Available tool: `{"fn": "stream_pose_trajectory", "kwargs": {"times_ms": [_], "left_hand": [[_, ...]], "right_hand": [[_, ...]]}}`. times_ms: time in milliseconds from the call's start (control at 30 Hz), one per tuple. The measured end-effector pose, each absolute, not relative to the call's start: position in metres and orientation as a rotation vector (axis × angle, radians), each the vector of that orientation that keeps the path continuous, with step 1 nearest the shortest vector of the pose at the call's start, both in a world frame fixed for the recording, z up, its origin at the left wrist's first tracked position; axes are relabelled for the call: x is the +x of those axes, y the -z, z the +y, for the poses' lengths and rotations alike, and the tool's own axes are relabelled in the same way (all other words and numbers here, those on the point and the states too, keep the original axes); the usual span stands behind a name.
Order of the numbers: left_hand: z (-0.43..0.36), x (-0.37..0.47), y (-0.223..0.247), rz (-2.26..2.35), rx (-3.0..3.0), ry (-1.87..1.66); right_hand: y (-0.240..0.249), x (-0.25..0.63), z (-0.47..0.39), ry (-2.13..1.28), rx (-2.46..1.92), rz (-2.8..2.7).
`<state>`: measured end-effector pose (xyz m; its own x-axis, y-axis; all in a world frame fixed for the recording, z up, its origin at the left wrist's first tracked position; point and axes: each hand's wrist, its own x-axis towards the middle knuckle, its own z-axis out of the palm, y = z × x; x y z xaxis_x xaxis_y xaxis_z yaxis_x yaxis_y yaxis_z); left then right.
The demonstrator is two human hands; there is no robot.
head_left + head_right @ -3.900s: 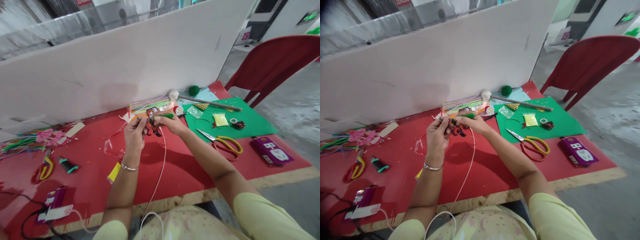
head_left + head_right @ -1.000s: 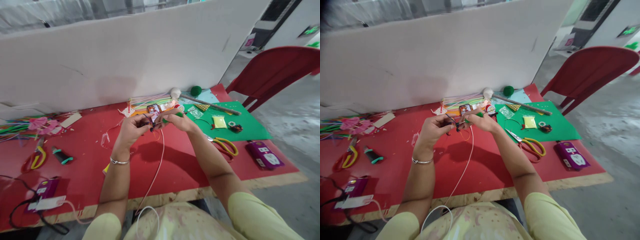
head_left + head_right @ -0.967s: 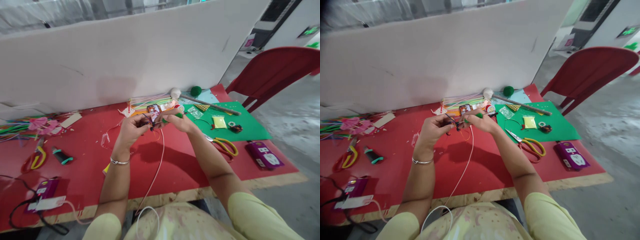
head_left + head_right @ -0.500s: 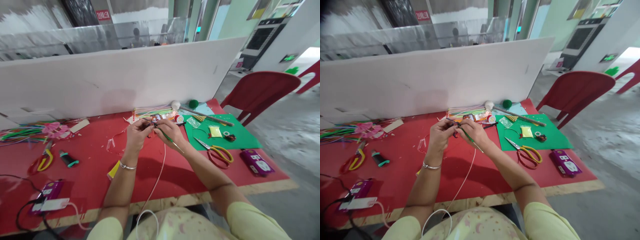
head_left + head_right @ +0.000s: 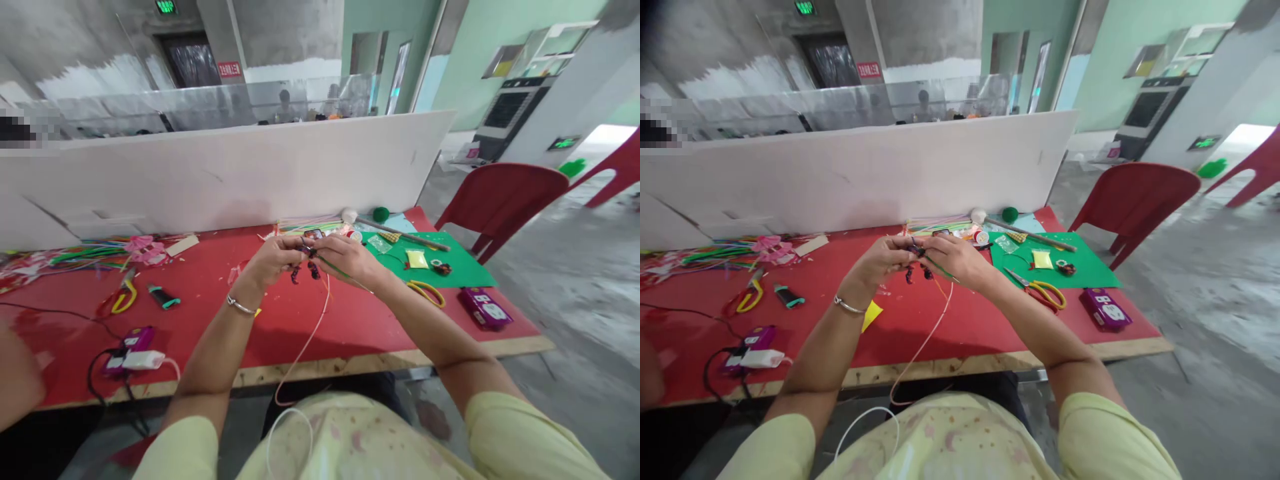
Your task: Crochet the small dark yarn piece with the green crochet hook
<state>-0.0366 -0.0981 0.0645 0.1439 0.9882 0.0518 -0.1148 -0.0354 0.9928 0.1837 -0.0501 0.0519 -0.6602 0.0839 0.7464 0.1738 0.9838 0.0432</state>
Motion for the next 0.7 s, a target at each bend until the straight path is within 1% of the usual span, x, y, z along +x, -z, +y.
{"fn": "stream_pose_trajectory", "kwargs": {"times_ms": [67, 133, 267, 367, 433, 500, 567, 600, 700], "left_hand": [[-0.105, -0.036, -0.069, 1.035, 1.281, -1.177], [-0.112, -0.034, -0.072, 1.06, 1.314, -1.158], [-0.127, -0.033, -0.076, 1.059, 1.341, -1.037], [-0.138, -0.029, -0.079, 1.011, 1.34, -0.989], [-0.142, -0.02, -0.08, 0.97, 1.303, -1.031], [-0.144, -0.007, -0.08, 0.957, 1.248, -1.169], [-0.144, 0.008, -0.077, 0.973, 1.204, -1.377], [-0.144, 0.016, -0.076, 0.995, 1.207, -1.473], [-0.142, 0.035, -0.073, 1.089, 1.295, -1.639]], "right_hand": [[-0.06, 0.191, -0.063, 0.134, -0.169, -2.311], [-0.068, 0.199, -0.072, -0.025, -0.117, -2.33], [-0.08, 0.214, -0.076, -0.6, -0.027, -2.299], [-0.078, 0.215, -0.072, -0.992, -0.04, -2.214], [-0.068, 0.208, -0.072, -1.23, -0.076, -2.074], [-0.054, 0.196, -0.075, -1.392, -0.182, -1.777], [-0.041, 0.183, -0.081, -1.326, -0.284, -1.553], [-0.037, 0.178, -0.084, -1.248, -0.32, -1.547], [-0.033, 0.17, -0.091, -0.861, -0.316, -1.546]]}}
